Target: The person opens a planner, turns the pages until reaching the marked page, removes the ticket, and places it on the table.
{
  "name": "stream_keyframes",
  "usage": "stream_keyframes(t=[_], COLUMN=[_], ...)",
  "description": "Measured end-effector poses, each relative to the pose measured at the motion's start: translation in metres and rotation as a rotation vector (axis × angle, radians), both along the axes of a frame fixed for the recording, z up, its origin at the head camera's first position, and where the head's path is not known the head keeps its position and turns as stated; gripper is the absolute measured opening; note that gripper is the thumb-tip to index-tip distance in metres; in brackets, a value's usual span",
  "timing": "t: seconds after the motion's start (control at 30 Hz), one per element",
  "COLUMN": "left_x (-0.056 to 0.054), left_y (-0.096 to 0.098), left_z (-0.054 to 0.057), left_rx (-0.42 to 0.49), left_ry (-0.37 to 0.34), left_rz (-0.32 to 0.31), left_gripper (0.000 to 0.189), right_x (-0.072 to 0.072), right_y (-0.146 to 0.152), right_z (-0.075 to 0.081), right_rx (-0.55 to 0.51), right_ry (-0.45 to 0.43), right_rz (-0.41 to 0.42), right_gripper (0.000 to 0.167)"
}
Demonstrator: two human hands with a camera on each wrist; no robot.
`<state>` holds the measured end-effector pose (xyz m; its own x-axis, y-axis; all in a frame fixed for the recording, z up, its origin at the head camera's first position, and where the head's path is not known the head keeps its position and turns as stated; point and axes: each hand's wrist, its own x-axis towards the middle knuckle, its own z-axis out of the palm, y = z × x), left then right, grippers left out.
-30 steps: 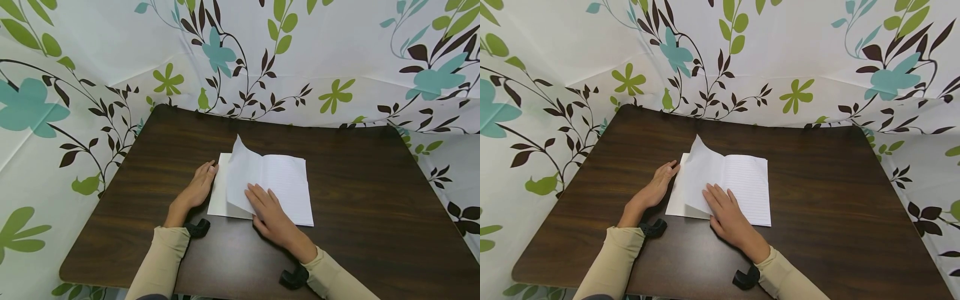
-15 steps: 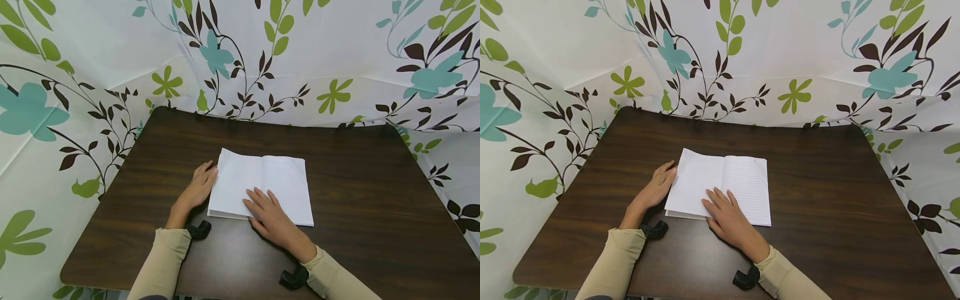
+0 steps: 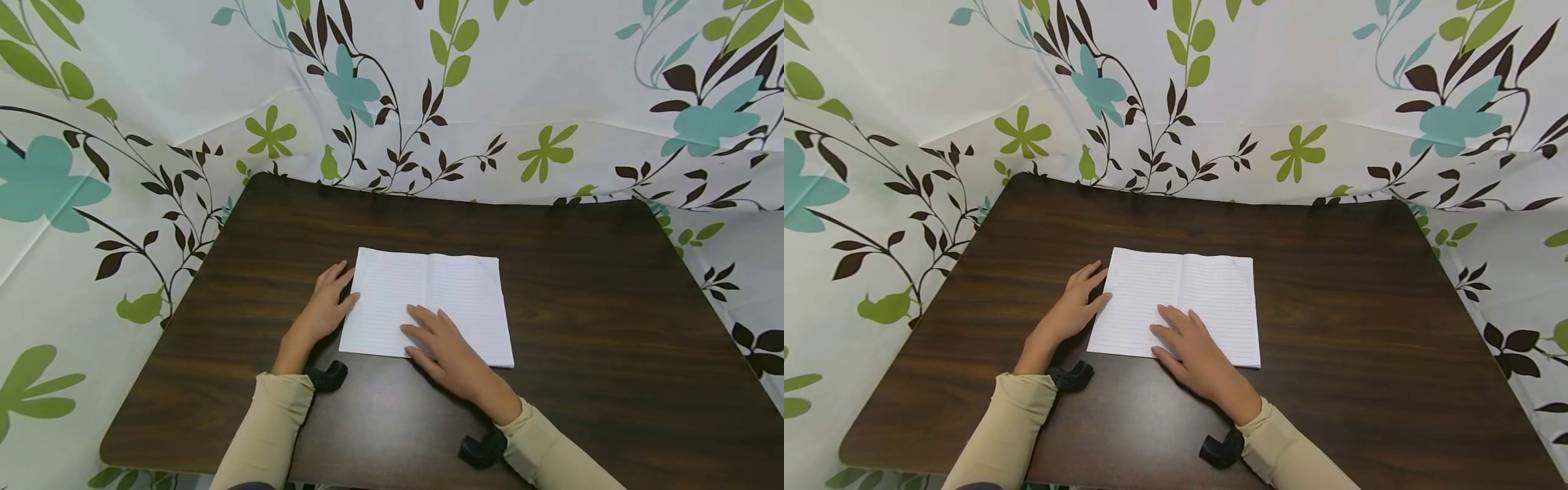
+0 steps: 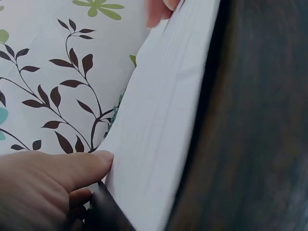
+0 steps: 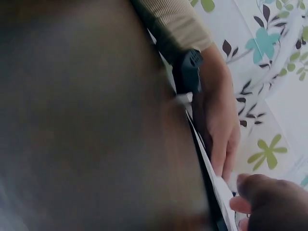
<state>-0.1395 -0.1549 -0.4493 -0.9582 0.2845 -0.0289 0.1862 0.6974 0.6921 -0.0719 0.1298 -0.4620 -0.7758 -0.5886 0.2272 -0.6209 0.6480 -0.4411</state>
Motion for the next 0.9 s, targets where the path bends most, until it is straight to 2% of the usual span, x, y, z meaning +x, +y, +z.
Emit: stream_keyframes(t=[0.23, 0.43, 0.57, 0.7, 0.9], left_x=[0.006, 0.008, 0.007, 0.005, 0.006], left_y=[0.007, 0.009, 0.009, 0.007, 0.007], left_z=[-0.004, -0.004, -0.002, -0.002, -0.001], left_rx=[-0.16, -0.234, -0.212, -0.189, -0.191], left_ry=[0.015, 0.046, 0.037, 0.031, 0.022], left_rz=[-0.008, -0.003, -0.001, -0.004, -0.003], left_gripper=[0.062, 0.062, 0.063, 0.063, 0.063], right_x=[-0.01, -0.023, -0.032, -0.039, -0.05], right_y=[0.015, 0.035, 0.052, 0.067, 0.083], right_z=[0.006, 0.008, 0.008, 0.007, 0.005], right_rx=[-0.167, -0.212, -0.203, -0.115, -0.059], right_ry=[-0.008, 0.015, -0.026, -0.121, -0.217], right_rz=[-0.153, -0.325, -0.437, -0.543, -0.599], right_gripper=[0.032, 0.03, 0.032, 0.041, 0.056])
